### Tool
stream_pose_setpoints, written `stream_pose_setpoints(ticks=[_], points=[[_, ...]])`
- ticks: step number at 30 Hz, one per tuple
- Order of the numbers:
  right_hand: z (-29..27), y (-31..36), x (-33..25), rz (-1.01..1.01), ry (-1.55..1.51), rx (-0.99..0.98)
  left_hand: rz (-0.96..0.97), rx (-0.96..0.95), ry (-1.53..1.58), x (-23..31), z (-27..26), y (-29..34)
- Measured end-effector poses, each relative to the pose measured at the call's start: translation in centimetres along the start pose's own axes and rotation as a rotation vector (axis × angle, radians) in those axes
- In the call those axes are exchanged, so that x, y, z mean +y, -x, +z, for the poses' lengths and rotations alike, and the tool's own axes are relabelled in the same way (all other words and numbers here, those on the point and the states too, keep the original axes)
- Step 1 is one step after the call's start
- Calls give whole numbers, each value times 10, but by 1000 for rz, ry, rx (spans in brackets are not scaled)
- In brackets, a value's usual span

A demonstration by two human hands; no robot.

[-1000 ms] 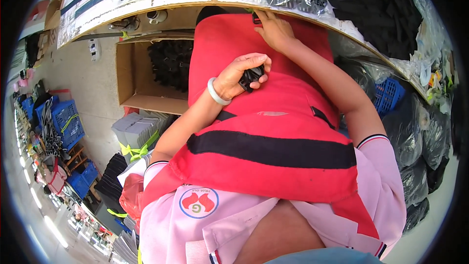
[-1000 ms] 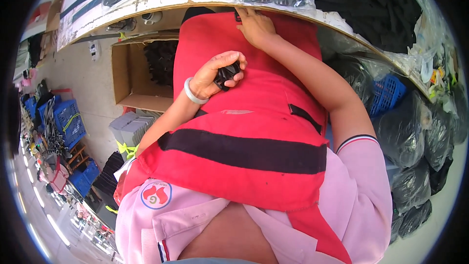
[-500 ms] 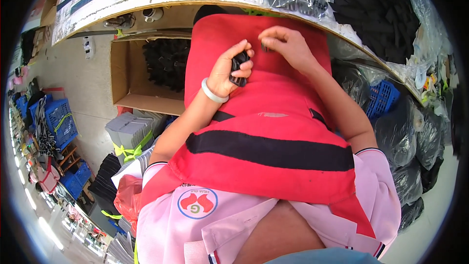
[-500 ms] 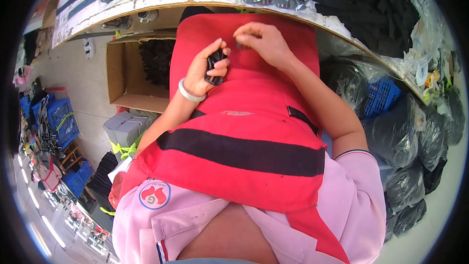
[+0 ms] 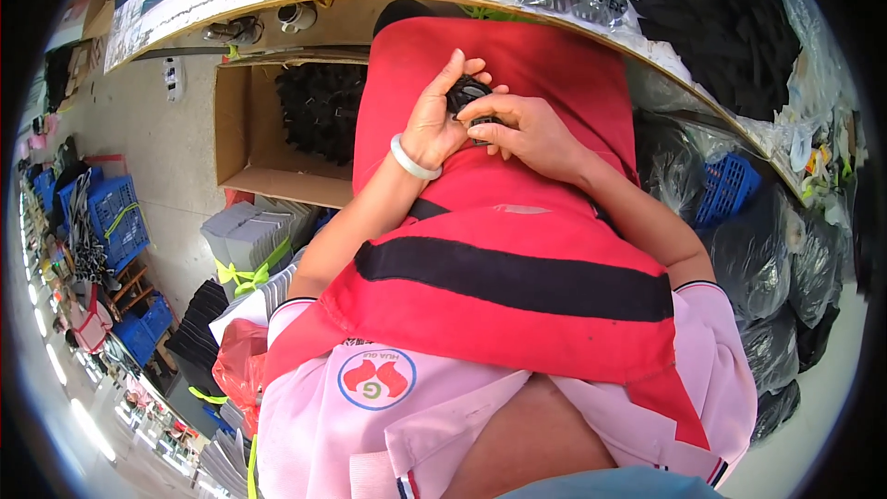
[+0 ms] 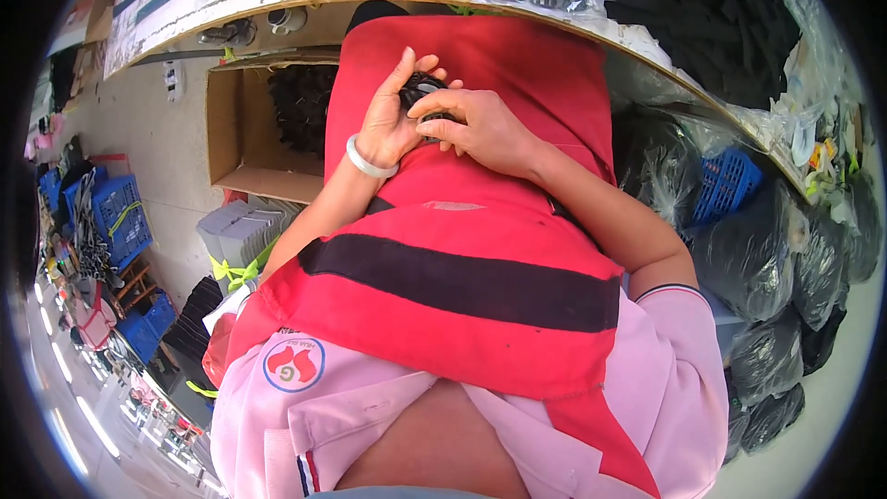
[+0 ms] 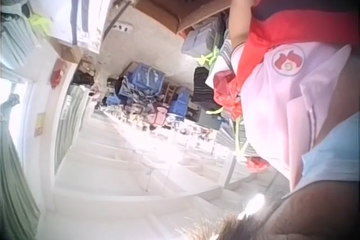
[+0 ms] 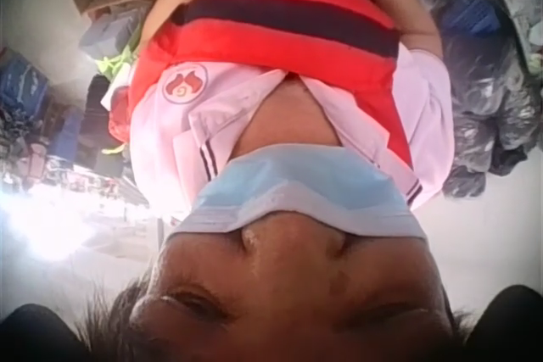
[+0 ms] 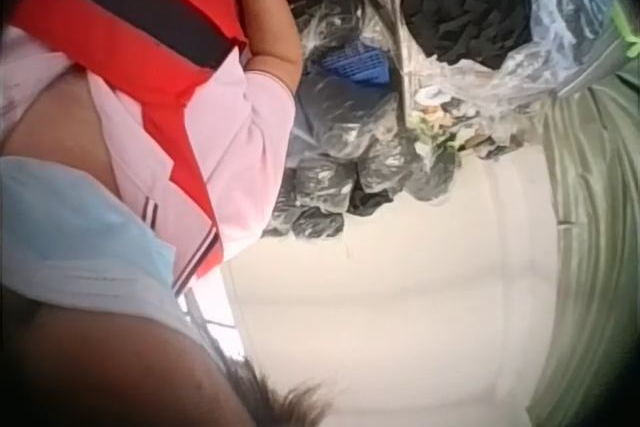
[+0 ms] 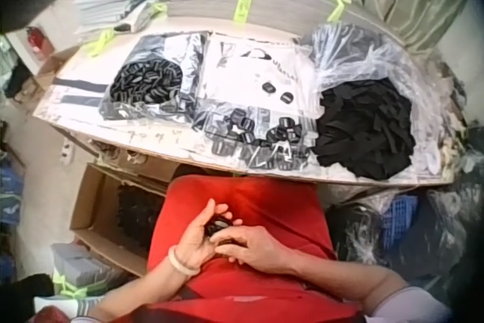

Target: The recorder is assembling black plastic buckles onto nylon fabric straps at a factory workbench.

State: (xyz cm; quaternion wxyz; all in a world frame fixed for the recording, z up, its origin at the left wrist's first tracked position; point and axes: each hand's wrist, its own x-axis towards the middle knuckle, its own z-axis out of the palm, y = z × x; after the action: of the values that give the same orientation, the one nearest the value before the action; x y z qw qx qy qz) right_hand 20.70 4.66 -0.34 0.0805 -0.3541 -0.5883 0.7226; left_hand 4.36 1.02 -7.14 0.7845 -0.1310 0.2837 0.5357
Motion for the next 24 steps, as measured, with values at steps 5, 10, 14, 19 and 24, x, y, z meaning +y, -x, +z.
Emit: stream_pose_setpoints(ticks=[5, 10, 14, 19, 24], points=[[-8, 1, -1, -178, -206, 188, -37, -120, -142, -2, -5, -5], [-23, -7, 12, -188, -243, 374, -43, -83, -325, -1, -2, -2], [-26, -7, 10, -181, -282, 399, -199, -114, 27, 1, -5, -1], [-30, 7, -6, 40, -184, -32, -167, 4, 103, -3, 1, 1], [-14, 9, 10, -37, 224, -158, -273, -240, 326, 0, -12, -8]])
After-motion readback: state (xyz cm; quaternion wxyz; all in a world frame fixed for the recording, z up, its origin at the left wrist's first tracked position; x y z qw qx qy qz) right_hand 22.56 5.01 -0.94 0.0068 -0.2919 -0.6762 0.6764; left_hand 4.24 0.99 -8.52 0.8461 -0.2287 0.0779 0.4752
